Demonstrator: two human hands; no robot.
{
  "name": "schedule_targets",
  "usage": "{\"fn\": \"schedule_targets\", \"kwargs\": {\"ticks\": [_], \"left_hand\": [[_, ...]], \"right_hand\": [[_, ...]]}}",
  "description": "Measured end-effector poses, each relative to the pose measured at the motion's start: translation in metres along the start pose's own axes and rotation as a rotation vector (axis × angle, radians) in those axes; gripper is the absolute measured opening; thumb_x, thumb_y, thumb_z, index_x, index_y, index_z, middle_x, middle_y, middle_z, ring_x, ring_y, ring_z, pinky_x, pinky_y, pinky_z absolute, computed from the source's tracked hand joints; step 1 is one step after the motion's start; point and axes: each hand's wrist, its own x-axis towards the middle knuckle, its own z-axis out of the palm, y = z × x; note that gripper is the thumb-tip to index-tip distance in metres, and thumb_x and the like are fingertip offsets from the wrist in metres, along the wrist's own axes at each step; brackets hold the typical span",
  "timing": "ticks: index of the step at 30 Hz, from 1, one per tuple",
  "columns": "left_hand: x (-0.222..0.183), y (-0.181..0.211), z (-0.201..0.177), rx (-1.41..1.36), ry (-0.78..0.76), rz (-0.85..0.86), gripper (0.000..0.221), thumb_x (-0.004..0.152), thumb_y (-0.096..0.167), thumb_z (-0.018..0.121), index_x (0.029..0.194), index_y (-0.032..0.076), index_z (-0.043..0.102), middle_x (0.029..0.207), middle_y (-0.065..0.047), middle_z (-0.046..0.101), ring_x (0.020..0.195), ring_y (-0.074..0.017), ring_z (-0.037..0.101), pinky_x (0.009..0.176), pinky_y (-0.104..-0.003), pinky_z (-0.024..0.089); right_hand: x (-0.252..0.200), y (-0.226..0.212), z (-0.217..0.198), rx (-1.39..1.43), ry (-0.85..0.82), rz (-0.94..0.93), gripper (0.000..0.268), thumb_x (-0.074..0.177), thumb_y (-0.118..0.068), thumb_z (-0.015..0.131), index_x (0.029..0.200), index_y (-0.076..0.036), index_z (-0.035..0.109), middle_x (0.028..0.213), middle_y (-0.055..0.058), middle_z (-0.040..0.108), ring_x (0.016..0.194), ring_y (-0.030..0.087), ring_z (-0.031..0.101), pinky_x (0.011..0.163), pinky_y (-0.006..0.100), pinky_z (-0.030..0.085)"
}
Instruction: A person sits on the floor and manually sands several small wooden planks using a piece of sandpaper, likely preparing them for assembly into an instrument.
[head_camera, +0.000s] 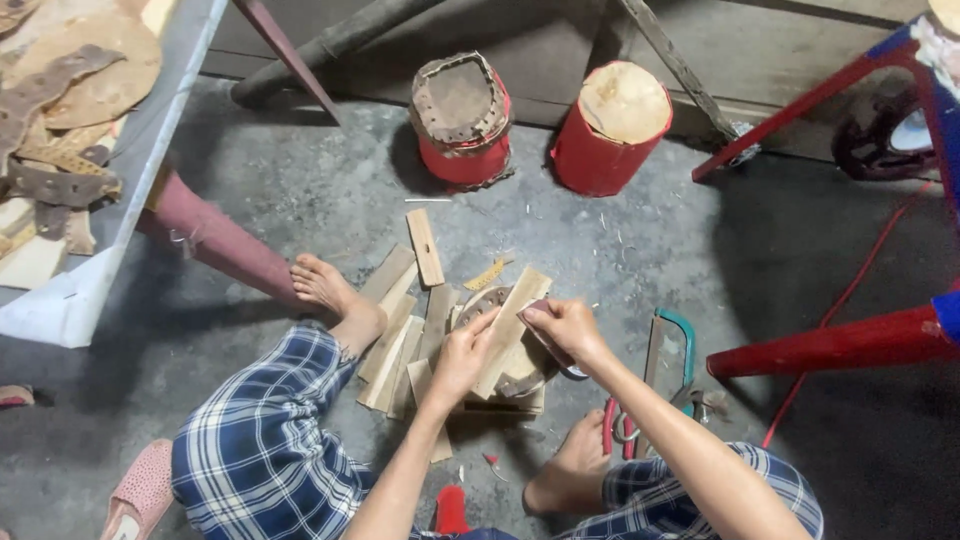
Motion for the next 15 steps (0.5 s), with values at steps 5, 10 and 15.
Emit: {"fn": "schedule_targets", "kwargs": {"ticks": [5,10,15], "left_hand": [[-0.007,0.027,0.000,0.407,0.009,0.016,0.038,0.100,0.023,0.055,0.137,0.021,0.066,0.129,-0.004,0.071,0.120,-0.0252,0.067,0.099,-0.041,0.055],[-0.003,0.037,0.005,0.709,0.050,-0.014,0.033,0.102,0.036,0.053,0.129,0.029,0.070,0.115,-0.004,0.075,0.109,-0.0259,0.072,0.089,-0.045,0.061],[-0.005,0.085,-0.003,0.652,0.131,0.325,0.032,0.092,0.022,0.070,0.122,0.012,0.073,0.099,-0.012,0.066,0.097,-0.0314,0.065,0.082,-0.043,0.057]], "right_hand": [[-0.038,-0.047,-0.009,-0.327,-0.030,-0.036,0.028,0.083,-0.046,0.078,0.089,-0.019,0.082,0.085,0.007,0.080,0.091,0.032,0.075,0.079,0.040,0.058],[-0.033,-0.048,-0.005,-0.529,0.035,-0.049,0.041,0.078,-0.058,0.079,0.090,-0.018,0.077,0.087,0.008,0.078,0.096,0.035,0.074,0.081,0.046,0.057],[-0.031,-0.043,-0.002,-0.625,-0.014,-0.145,0.044,0.081,-0.060,0.074,0.093,-0.019,0.079,0.089,0.010,0.079,0.096,0.034,0.075,0.082,0.047,0.058]]}}
